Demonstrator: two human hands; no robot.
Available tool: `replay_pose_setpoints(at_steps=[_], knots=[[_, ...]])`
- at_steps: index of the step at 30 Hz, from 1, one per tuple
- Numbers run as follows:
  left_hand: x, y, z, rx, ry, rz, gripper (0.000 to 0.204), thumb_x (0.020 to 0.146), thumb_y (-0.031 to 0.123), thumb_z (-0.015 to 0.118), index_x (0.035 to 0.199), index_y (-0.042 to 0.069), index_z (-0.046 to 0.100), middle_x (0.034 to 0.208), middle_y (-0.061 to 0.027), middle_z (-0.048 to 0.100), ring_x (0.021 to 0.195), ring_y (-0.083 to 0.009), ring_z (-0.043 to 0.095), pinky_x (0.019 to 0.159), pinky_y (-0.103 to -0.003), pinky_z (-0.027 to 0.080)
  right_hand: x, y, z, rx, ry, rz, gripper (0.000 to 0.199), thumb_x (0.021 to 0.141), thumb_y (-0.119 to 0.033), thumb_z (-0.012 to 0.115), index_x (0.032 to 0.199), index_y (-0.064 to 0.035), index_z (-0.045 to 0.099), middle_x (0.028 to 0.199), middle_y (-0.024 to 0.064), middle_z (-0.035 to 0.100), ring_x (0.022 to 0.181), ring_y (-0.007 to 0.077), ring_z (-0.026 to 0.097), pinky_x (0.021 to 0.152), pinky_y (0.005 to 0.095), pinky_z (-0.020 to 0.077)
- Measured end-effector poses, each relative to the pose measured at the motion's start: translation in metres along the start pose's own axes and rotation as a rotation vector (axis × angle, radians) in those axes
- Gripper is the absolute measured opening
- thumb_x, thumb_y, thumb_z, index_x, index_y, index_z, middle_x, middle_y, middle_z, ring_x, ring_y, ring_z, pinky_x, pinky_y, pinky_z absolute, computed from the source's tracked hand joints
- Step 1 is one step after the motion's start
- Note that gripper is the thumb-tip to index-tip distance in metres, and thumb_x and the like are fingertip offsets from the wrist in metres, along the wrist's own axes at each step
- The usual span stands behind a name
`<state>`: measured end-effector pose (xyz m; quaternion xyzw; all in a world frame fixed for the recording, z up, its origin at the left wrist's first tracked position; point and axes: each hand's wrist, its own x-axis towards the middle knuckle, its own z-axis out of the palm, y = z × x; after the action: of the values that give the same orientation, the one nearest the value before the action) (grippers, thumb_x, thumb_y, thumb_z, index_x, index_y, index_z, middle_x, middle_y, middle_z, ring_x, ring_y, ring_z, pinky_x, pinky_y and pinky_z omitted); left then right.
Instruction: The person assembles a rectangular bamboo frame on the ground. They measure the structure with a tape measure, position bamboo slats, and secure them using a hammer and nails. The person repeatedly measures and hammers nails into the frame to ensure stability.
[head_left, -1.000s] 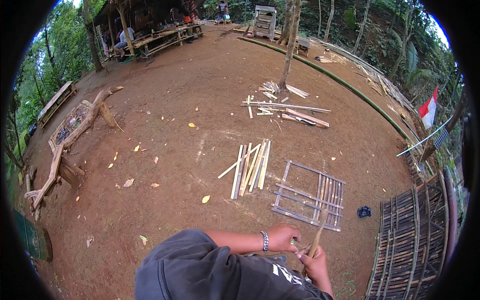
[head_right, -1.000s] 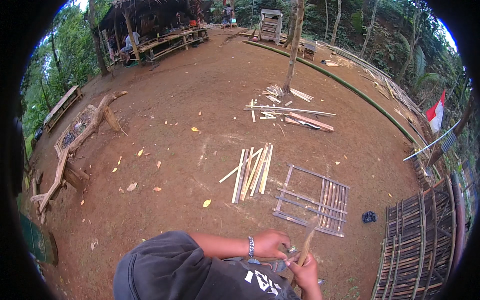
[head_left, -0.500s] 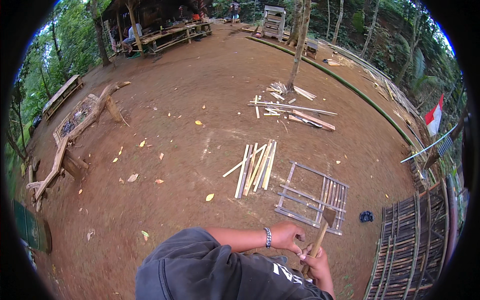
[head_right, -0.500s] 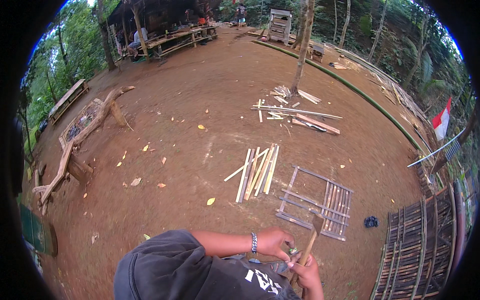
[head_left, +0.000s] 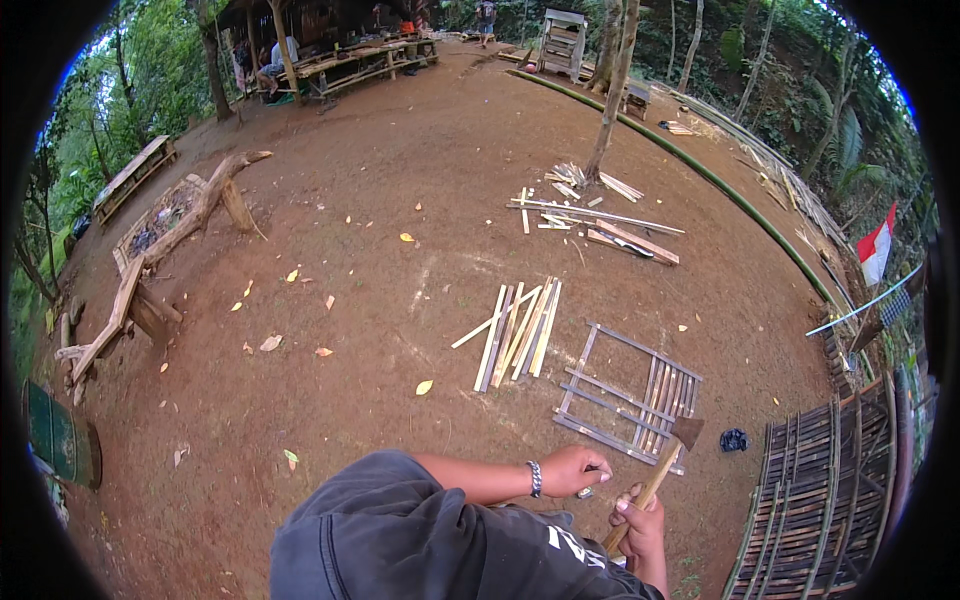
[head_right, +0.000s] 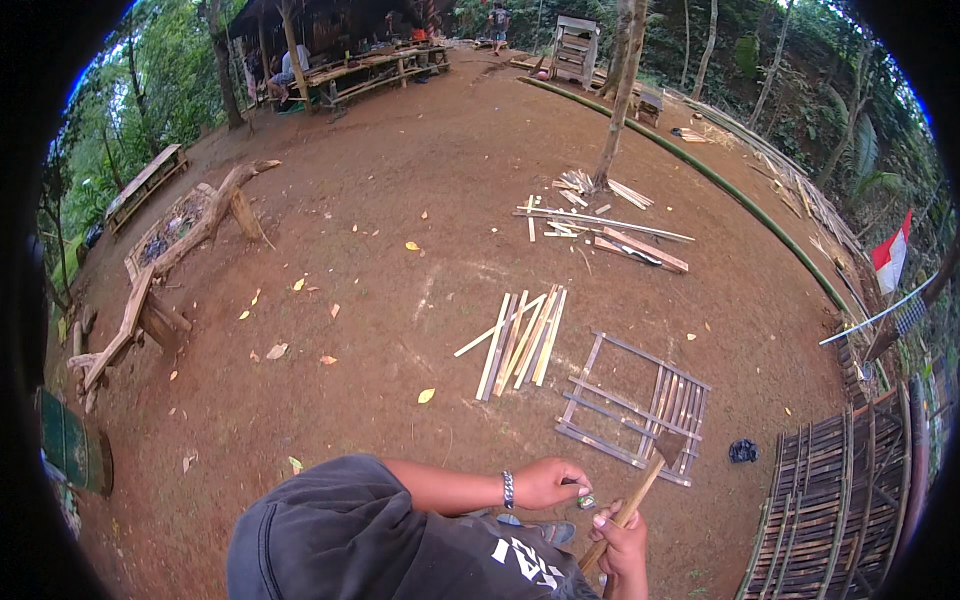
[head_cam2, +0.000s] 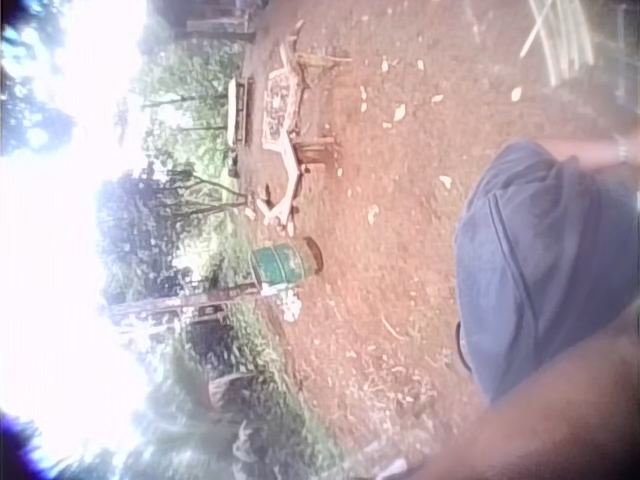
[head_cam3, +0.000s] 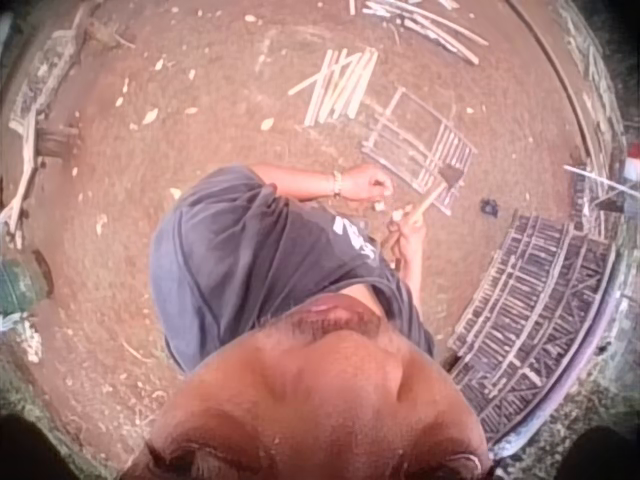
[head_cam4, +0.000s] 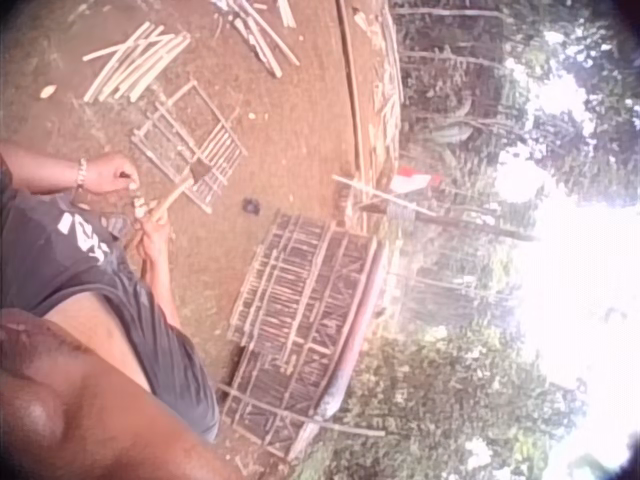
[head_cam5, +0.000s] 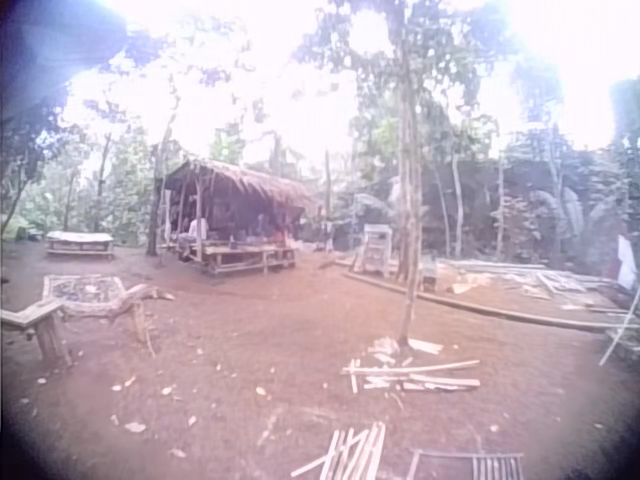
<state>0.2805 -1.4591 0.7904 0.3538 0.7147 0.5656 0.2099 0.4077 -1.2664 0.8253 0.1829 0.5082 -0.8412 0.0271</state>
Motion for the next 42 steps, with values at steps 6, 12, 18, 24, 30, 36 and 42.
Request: replay_pose_setpoints(at_steps=[6, 12, 18, 24, 30, 36, 42], knots=[[0.0, 0.003, 0.001, 0.029, -0.11, -0.011, 0.029, 0.1, 0.029, 0.057, 0.104, 0.005, 0.072, 0.101, -0.0143, 0.074, 0.094, -0.0297, 0.07, 0.084, -0.04, 0.053, -0.007, -0.004, 0.001, -0.208, 0.082, -0.066, 0.031, 0.08, 0.006, 0.075, 0.099, -0.0053, 0.053, 0.082, 0.0068, 0.064, 0.065, 0.0153, 0.06, 0.058, 0.0291, 0.0497], [-0.005, -0.011, 0.016, -0.081, -0.086, 0.046, 0.029, 0.1, 0.029, 0.056, 0.093, 0.004, 0.067, 0.085, -0.0127, 0.07, 0.081, -0.0301, 0.067, 0.076, -0.041, 0.052, -0.01, 0.007, 0.0, -0.337, 0.113, -0.078, 0.03, 0.08, 0.004, 0.076, 0.098, -0.0039, 0.052, 0.082, 0.0068, 0.065, 0.065, 0.0133, 0.059, 0.058, 0.0278, 0.0484], [-0.006, -0.026, 0.021, -0.114, -0.147, -0.057, 0.025, 0.1, 0.027, 0.062, 0.093, 0.003, 0.063, 0.087, -0.007, 0.07, 0.083, -0.0175, 0.066, 0.076, -0.037, 0.052, -0.012, 0.016, 0.002, -0.446, 0.11, -0.083, 0.027, 0.083, -0.001, 0.076, 0.095, -0.0044, 0.052, 0.081, 0.0055, 0.063, 0.067, 0.0109, 0.058, 0.06, 0.0281, 0.0482], [-0.012, -0.038, 0.036, -0.589, -0.041, -0.132, 0.048, 0.089, 0.022, 0.08, 0.125, 0.003, 0.055, 0.106, -0.0074, 0.068, 0.103, -0.0139, 0.064, 0.089, -0.035, 0.055, -0.005, 0.032, 0.007, -0.703, 0.094, -0.064, 0.03, 0.087, -0.02, 0.079, 0.1, -0.0019, 0.06, 0.087, 0.0048, 0.066, 0.079, 0.0119, 0.058, 0.07, 0.0321, 0.0503], [-0.009, -0.044, 0.035, -0.47, -0.048, -0.385, 0.036, 0.105, 0.027, 0.056, 0.128, 0.001, 0.05, 0.118, -0.0117, 0.066, 0.109, -0.018, 0.065, 0.098, -0.034, 0.053, 0.006, 0.051, 0.013, -1.052, -0.095, 0.073, 0.051, 0.088, -0.036, 0.075, 0.122, -0.0027, 0.057, 0.103, 0.023, 0.07, 0.096, 0.0364, 0.069, 0.083, 0.0454, 0.053], [-0.019, -0.055, 0.034, -0.467, 0.202, -0.618, 0.04, 0.105, 0.039, 0.054, 0.113, 0.0, 0.059, 0.101, -0.0097, 0.07, 0.089, -0.0179, 0.068, 0.08, -0.033, 0.055, 0.015, 0.066, 0.014, -1.237, -0.095, 0.172, 0.045, 0.092, -0.039, 0.067, 0.119, -0.0044, 0.056, 0.106, 0.026, 0.069, 0.102, 0.0457, 0.066, 0.091, 0.0506, 0.0495], [-0.027, -0.094, 0.016, -0.153, -0.058, -0.495, 0.048, 0.099, 0.034, 0.066, 0.125, -0.005, 0.055, 0.107, -0.0133, 0.068, 0.096, -0.0171, 0.066, 0.084, -0.033, 0.054, 0.021, 0.097, -0.01, -1.215, -0.087, 0.199, 0.039, 0.087, -0.029, 0.073, 0.113, -0.0036, 0.058, 0.099, 0.0225, 0.07, 0.099, 0.0436, 0.066, 0.092, 0.0491, 0.0488]])
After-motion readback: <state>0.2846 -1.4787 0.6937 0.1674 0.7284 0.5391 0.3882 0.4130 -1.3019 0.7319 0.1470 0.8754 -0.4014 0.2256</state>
